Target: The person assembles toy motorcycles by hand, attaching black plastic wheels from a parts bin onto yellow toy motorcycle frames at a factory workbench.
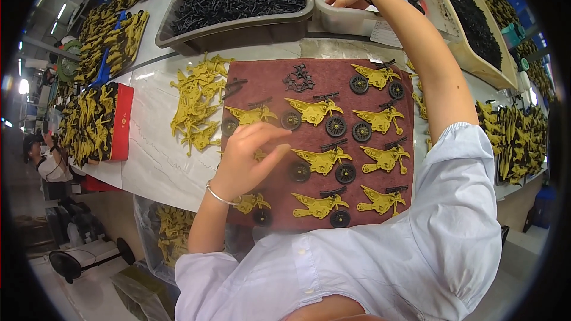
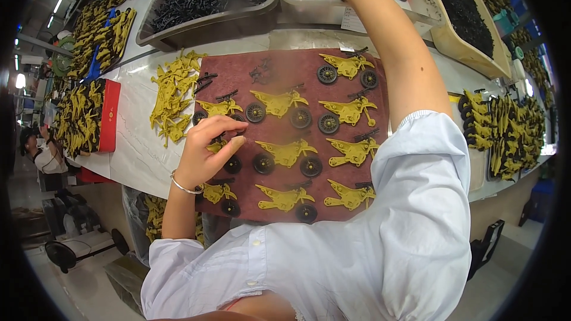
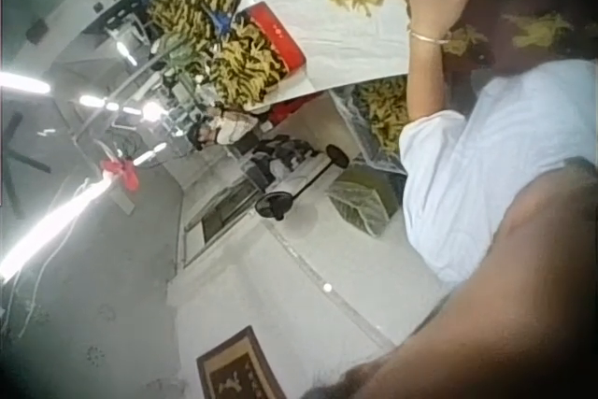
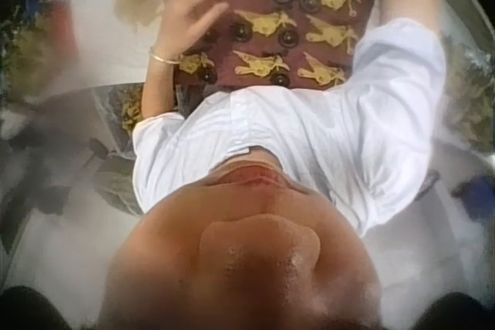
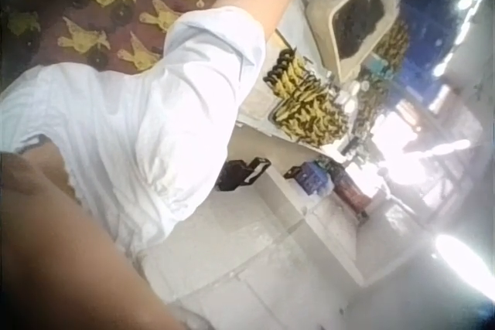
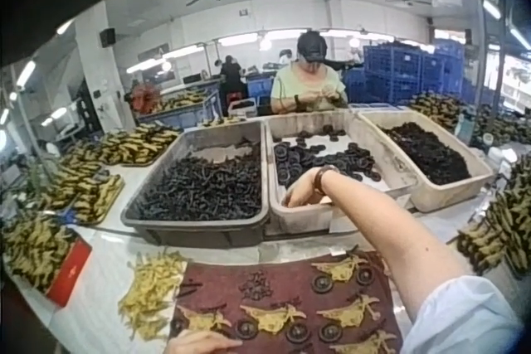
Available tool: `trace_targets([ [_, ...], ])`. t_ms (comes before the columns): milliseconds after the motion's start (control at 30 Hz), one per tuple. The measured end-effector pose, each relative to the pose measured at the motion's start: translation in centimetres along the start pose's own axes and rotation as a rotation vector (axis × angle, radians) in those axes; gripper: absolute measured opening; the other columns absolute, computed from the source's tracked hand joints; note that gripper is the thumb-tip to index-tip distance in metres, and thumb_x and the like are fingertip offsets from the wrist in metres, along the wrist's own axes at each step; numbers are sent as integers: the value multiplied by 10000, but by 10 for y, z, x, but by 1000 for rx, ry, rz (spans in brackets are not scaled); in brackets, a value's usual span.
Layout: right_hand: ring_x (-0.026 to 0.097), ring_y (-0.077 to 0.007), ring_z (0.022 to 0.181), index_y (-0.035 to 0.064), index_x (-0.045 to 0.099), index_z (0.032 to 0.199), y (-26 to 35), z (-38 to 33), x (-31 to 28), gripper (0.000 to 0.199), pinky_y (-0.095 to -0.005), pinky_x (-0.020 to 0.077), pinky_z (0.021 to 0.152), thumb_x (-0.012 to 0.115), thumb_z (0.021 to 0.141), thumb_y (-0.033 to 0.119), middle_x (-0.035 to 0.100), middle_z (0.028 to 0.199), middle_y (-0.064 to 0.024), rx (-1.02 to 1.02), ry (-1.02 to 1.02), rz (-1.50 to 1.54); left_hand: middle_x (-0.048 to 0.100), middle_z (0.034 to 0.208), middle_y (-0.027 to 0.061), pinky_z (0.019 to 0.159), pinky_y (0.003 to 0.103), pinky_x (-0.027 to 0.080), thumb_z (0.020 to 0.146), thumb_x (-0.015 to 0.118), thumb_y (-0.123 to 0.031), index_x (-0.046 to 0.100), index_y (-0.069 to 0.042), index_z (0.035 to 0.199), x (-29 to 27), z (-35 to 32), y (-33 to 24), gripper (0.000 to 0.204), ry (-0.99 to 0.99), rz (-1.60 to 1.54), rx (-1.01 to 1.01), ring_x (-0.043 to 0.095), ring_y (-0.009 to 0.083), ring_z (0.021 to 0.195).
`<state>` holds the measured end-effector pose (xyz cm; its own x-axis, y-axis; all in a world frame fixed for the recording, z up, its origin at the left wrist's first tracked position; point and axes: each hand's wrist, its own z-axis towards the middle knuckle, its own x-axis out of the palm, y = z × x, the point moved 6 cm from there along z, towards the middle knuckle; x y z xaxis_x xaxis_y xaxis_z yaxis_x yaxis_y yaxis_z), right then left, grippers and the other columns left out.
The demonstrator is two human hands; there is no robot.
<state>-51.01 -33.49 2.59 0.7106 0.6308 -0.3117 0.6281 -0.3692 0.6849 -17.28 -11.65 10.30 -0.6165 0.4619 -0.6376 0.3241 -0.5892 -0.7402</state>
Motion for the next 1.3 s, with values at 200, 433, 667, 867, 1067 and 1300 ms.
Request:
trace_targets([
  [200, 571, -101, 718, 56, 643, 970, 7, -10, 1, 196, -304, 494, 673, 538, 901, 206, 645, 899, -18, 94, -183, 171, 658, 883, 94, 772, 342, 447, 774, 685, -129, 675, -43, 946, -4, -8, 2, 192, -26, -3, -21, 621, 262, 815],
  [433, 537, -93, 680, 73, 617, 869, -9, -3, -11, 203, -315, 487, 655, 511, 907, 242, 624, 844, -8, 45, -185, 64, 663, 889, 98, 773, 341, 449, 777, 686, -134, 677, -44, 950, -1, -9, 4, 196, -21, -27, -38, 626, 260, 823],
  [667, 570, -102, 731, 31, 640, 958, 0, -11, 0, 164, -287, 497, 652, 552, 854, 121, 628, 874, -22, -64, -81, -39, 668, 899, 97, 772, 336, 448, 781, 684, -136, 678, -43, 953, -2, -12, 7, 196, -33, -33, -42, 630, 250, 816],
  [867, 517, -43, 632, 87, 664, 932, 0, -31, -14, 124, -201, 455, 551, 586, 838, 63, 601, 803, 56, -100, -252, 48, 669, 898, 95, 782, 335, 450, 782, 682, -133, 677, -40, 955, 0, -13, 8, 196, -16, -39, -73, 634, 248, 823],
  [1067, 479, -57, 649, 157, 589, 1051, -42, -62, -50, 326, -229, 462, 508, 605, 767, -3, 526, 796, 45, -12, -477, -119, 667, 885, 100, 768, 333, 462, 778, 686, -124, 681, -39, 955, -2, -15, 10, 197, -48, -56, -71, 631, 252, 816],
  [1300, 518, -133, 784, 156, 575, 1121, -74, -79, -55, 346, -372, 523, 663, 639, 785, 204, 539, 829, -11, 176, -492, -303, 650, 845, 90, 700, 267, 482, 780, 676, -23, 672, 10, 978, 1, -15, 11, 201, -19, -39, -59, 622, 170, 767],
])
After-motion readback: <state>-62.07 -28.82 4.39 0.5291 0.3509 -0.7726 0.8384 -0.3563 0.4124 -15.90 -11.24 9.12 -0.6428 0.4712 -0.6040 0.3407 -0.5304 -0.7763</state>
